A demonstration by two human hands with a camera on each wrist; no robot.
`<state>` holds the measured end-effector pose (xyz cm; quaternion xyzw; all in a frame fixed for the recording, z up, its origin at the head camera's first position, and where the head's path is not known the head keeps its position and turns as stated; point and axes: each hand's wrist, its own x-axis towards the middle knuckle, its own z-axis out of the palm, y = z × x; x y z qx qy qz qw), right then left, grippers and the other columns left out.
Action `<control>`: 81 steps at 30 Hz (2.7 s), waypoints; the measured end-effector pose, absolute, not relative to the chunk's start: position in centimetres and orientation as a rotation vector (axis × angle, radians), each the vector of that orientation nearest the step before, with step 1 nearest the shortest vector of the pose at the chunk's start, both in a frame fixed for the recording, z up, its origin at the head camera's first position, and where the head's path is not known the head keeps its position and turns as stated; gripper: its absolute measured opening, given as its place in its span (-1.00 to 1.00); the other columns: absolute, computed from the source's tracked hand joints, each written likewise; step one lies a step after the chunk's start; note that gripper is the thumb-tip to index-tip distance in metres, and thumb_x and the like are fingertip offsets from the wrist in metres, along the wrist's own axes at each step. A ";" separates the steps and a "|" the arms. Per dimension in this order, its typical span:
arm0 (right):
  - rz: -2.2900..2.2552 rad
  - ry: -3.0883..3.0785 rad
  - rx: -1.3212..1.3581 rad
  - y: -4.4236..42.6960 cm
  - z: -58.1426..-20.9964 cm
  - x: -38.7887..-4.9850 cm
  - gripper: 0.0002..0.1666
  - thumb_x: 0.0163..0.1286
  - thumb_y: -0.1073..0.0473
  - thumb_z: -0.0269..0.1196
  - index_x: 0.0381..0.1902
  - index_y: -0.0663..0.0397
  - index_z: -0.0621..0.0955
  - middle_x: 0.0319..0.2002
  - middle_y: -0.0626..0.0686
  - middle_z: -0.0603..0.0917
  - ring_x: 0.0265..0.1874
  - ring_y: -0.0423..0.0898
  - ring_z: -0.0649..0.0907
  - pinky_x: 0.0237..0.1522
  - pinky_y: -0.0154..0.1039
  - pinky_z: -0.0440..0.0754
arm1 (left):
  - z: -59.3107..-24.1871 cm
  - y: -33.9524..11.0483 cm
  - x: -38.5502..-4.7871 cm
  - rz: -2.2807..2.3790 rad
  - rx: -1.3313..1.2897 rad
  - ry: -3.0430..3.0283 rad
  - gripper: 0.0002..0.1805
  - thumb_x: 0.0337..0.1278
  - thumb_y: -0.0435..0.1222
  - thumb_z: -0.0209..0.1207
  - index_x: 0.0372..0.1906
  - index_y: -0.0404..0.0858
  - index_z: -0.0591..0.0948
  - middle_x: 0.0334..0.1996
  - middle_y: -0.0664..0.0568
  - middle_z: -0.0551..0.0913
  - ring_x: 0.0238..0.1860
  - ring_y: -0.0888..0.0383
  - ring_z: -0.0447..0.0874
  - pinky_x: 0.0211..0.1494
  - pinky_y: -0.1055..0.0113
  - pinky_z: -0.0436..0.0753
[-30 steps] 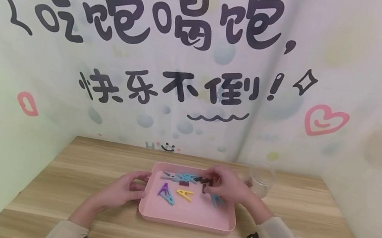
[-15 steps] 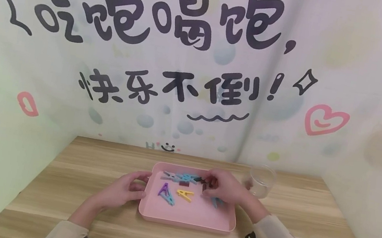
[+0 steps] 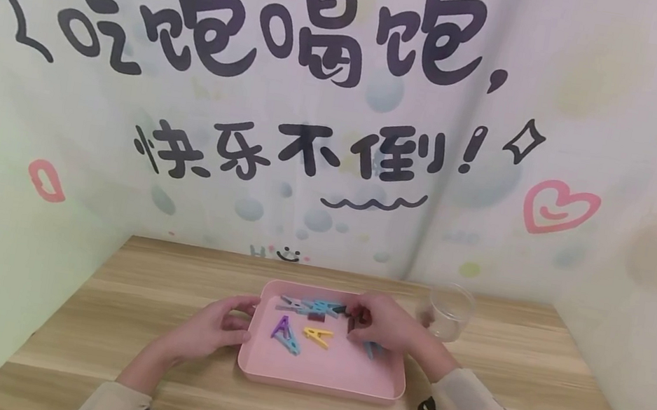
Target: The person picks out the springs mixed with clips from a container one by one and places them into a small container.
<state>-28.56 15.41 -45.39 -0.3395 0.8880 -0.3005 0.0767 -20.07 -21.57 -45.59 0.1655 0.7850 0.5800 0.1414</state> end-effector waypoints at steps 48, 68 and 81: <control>-0.986 2.656 -1.040 17.5 -42.1 -26.9 -0.67 0.34 0.20 0.48 0.06 0.00 0.78 -0.16 -0.19 0.74 -0.15 0.10 0.65 -0.22 -0.27 0.63 | -45.3 -21.6 -20.0 1.665 0.462 2.267 -0.27 0.45 -0.50 0.22 0.58 -0.54 0.20 0.38 -0.44 0.41 0.29 -0.33 0.59 0.21 0.20 0.76; -1.082 2.734 -1.091 21.0 -40.6 -26.3 -0.69 0.30 0.20 0.50 -0.02 -0.19 0.76 -0.24 -0.10 0.72 -0.21 0.00 0.63 -0.26 -0.24 0.60 | -45.5 -21.5 -20.1 1.666 0.454 2.261 -0.27 0.46 -0.50 0.22 0.59 -0.52 0.20 0.40 -0.42 0.40 0.30 -0.31 0.59 0.21 0.18 0.76; -1.146 2.807 -0.987 24.0 -39.5 -26.1 -0.65 0.26 0.21 0.56 0.00 -0.11 0.77 -0.18 -0.17 0.74 -0.22 -0.05 0.59 -0.31 -0.28 0.63 | -45.4 -21.5 -20.0 1.655 0.452 2.268 -0.28 0.48 -0.47 0.23 0.59 -0.53 0.20 0.40 -0.43 0.41 0.30 -0.31 0.59 0.22 0.18 0.76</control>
